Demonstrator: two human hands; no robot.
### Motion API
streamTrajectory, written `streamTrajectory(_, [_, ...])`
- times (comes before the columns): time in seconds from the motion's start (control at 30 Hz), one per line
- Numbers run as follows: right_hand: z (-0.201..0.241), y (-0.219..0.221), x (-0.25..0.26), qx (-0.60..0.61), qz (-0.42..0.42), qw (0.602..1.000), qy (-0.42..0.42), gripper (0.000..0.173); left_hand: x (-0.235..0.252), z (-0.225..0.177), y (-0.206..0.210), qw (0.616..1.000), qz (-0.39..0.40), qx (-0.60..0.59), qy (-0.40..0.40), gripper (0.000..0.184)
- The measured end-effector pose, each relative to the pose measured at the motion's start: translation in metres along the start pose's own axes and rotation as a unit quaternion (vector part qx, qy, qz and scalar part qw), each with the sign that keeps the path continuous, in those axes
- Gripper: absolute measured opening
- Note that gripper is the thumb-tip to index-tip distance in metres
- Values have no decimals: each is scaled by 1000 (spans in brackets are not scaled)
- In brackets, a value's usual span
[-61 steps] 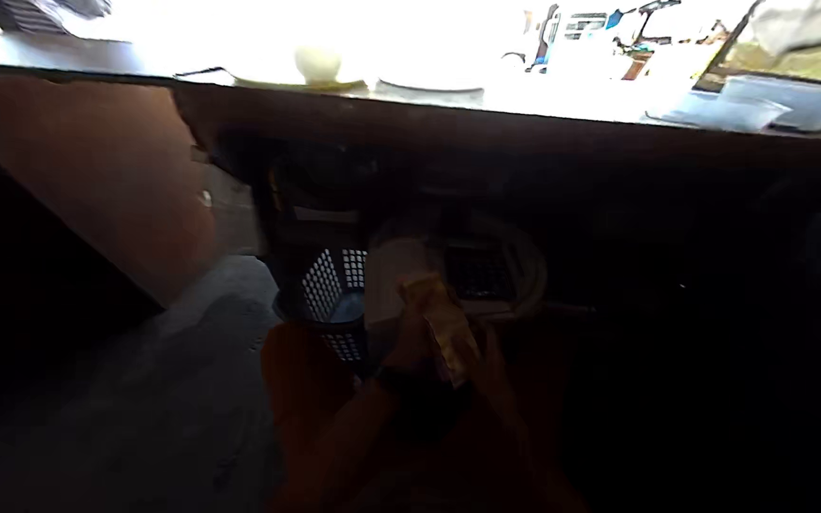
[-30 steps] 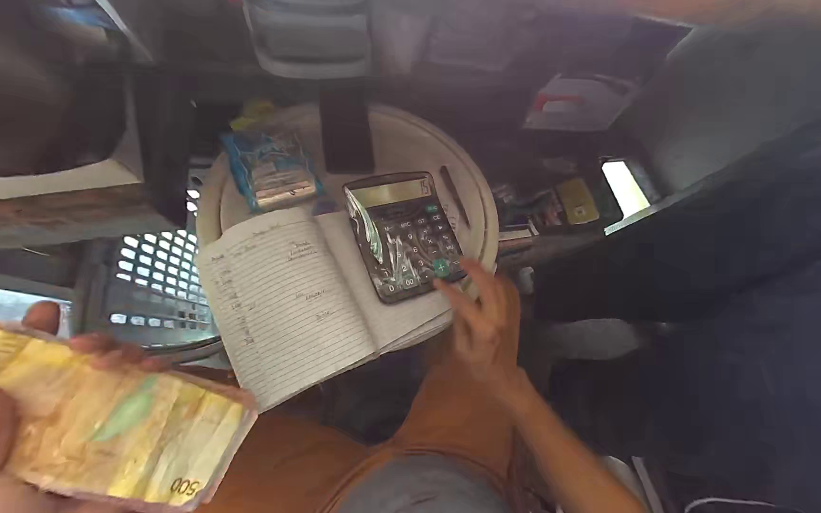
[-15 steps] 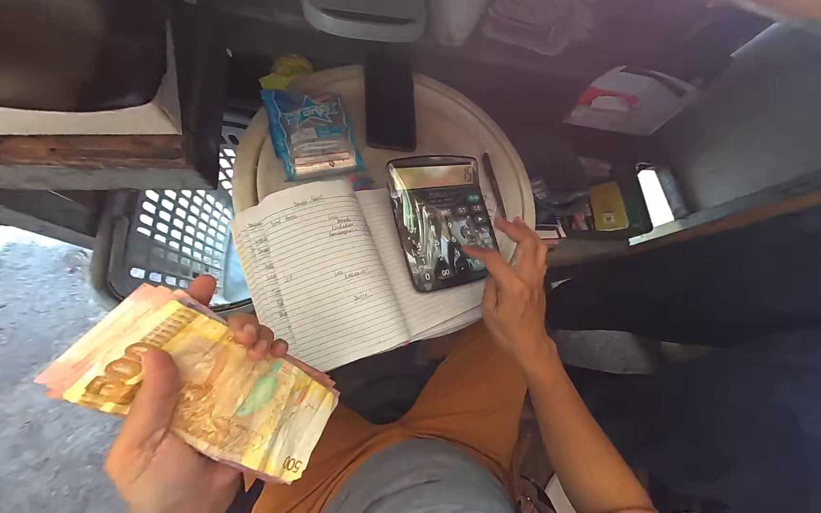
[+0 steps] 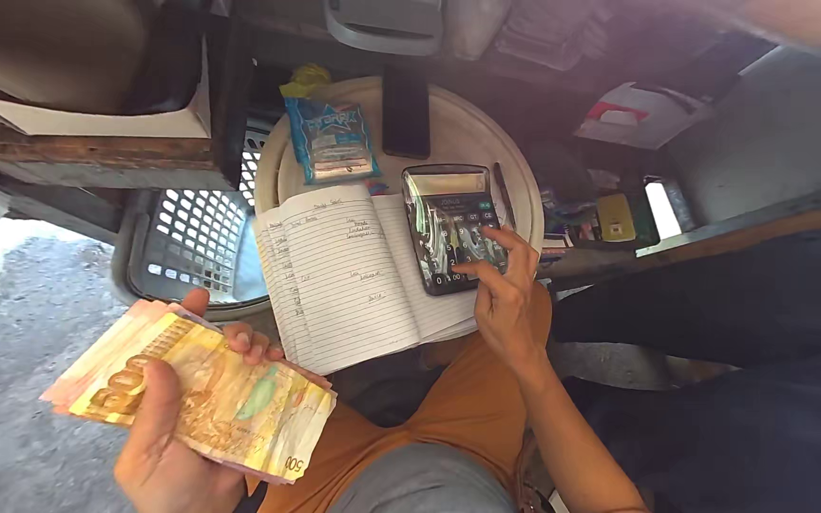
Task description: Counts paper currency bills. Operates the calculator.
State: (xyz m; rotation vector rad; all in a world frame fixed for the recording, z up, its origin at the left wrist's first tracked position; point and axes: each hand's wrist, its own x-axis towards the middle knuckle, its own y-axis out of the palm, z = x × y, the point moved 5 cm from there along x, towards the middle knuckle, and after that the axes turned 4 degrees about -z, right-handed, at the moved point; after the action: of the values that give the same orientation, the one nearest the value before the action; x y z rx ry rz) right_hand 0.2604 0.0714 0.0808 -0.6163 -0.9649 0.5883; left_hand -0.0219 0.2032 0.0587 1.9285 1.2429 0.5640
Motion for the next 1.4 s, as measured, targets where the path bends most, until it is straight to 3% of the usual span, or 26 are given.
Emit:
streamTrajectory(0.3, [-5, -13, 0, -3, -44, 999, 1, 32, 0, 0, 1, 1000, 5, -5, 7, 50])
streamTrajectory(0.43, [-5, 10, -4, -12, 31, 999, 3, 39, -1, -1, 0, 1000, 3, -10, 6, 51])
streamTrajectory(0.7, [3, 24, 11, -12, 60, 998, -3, 35, -4, -6, 0, 1000, 2, -1, 8, 51])
streamTrajectory(0.97, [2, 23, 34, -32, 130, 991, 6, 44, -8, -6, 6, 1000, 3, -19, 9, 50])
streamTrajectory(1.1, [-6, -5, 10, -31, 86, 996, 9, 41, -6, -4, 3, 1000, 12, -19, 5, 51])
streamTrajectory(1.4, [-27, -21, -24, -50, 8, 997, 65, 40, 0, 11, 26, 997, 45, -46, -33, 47])
